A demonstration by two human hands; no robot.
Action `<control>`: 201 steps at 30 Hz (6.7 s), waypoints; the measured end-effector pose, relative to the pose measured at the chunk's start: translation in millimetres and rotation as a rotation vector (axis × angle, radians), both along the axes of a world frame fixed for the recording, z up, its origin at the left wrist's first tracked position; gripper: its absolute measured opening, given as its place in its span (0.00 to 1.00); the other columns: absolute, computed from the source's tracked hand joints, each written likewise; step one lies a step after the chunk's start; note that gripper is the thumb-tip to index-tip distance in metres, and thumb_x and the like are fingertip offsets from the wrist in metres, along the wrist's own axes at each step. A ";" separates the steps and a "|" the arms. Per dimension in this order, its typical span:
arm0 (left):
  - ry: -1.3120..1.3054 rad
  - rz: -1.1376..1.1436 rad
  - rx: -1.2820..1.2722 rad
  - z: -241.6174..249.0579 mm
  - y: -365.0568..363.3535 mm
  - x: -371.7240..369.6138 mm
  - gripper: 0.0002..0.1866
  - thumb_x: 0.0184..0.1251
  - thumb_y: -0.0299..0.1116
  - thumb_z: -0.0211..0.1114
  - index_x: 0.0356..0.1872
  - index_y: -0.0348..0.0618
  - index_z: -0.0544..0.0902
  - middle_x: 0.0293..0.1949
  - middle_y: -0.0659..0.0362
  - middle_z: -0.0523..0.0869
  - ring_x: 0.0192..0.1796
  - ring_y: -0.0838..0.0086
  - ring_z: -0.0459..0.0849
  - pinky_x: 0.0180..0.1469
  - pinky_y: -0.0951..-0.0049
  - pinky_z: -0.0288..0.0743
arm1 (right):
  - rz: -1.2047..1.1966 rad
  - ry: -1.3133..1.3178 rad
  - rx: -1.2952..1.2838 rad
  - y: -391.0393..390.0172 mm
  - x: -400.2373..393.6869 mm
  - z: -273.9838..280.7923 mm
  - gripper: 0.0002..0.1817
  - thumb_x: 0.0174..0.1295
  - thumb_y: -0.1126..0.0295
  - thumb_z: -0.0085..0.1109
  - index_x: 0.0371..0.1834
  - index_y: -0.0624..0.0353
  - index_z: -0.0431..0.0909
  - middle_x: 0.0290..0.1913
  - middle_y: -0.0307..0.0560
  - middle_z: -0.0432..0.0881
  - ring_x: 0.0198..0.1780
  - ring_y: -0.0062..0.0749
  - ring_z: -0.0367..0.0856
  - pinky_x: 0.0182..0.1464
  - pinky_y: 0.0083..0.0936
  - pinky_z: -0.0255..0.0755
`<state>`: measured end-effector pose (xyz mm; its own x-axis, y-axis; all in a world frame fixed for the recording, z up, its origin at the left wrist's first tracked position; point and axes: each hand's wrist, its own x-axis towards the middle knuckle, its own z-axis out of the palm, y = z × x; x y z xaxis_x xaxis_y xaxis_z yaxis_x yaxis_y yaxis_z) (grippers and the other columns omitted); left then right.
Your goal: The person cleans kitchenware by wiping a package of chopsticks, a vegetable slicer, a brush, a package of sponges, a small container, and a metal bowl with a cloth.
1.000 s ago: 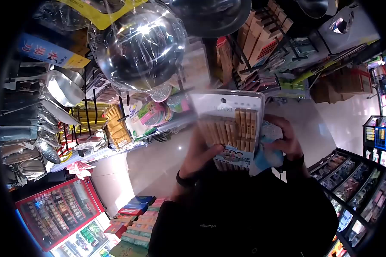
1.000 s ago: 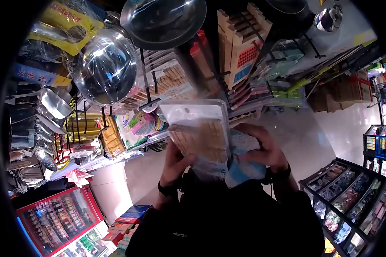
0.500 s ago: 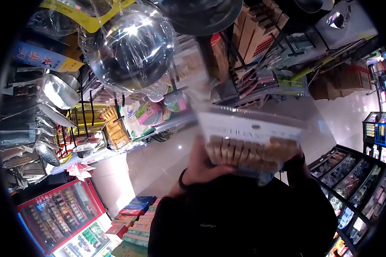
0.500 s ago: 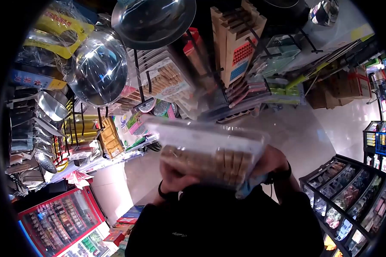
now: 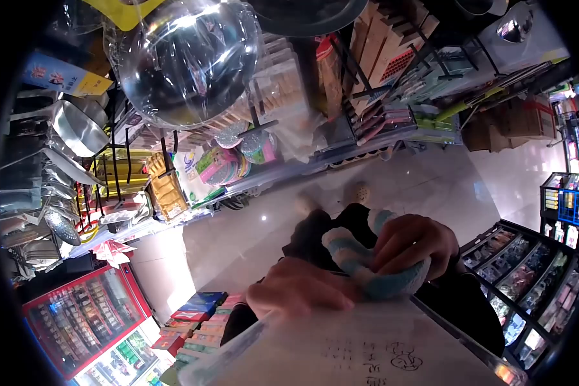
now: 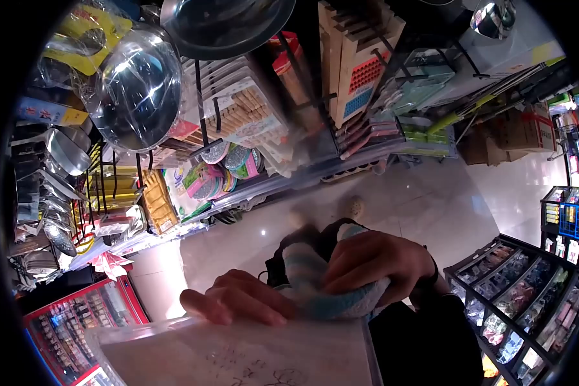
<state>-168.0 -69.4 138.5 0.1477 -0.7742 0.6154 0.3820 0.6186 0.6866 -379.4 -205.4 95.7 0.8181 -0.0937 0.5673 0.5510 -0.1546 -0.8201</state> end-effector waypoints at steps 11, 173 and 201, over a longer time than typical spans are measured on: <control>0.054 -0.118 -0.007 -13.7 0.8 2.0 0.15 0.79 0.44 0.52 0.49 0.45 0.64 0.34 0.35 0.83 0.28 0.44 0.86 0.23 0.55 0.83 | 0.177 0.069 0.079 -3.3 -5.2 -7.4 0.28 0.65 0.54 0.65 0.56 0.69 0.80 0.56 0.60 0.82 0.53 0.54 0.81 0.57 0.44 0.72; -0.612 0.366 0.580 -151.1 -100.4 102.6 0.22 0.51 0.30 0.78 0.51 0.42 0.87 0.48 0.55 0.88 0.48 0.66 0.84 0.52 0.68 0.75 | -1.087 0.508 -0.382 -5.1 -10.1 -113.8 0.34 0.41 0.80 0.67 0.59 0.61 0.78 0.57 0.52 0.81 0.55 0.55 0.78 0.58 0.43 0.73; -0.159 -0.217 0.751 -157.5 -16.9 107.5 0.30 0.47 0.13 0.74 0.57 0.32 0.81 0.52 0.56 0.86 0.53 0.72 0.83 0.56 0.71 0.77 | -1.134 0.167 -0.806 -35.3 54.7 -19.2 0.24 0.46 0.79 0.64 0.51 0.54 0.85 0.56 0.44 0.82 0.57 0.44 0.78 0.55 0.38 0.74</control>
<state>-60.5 -86.3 -19.0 -0.0995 -0.9917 -0.0809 0.3033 -0.1077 0.9468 -324.7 -240.8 76.5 0.5800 -0.4400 0.6856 -0.2836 -0.8980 -0.3364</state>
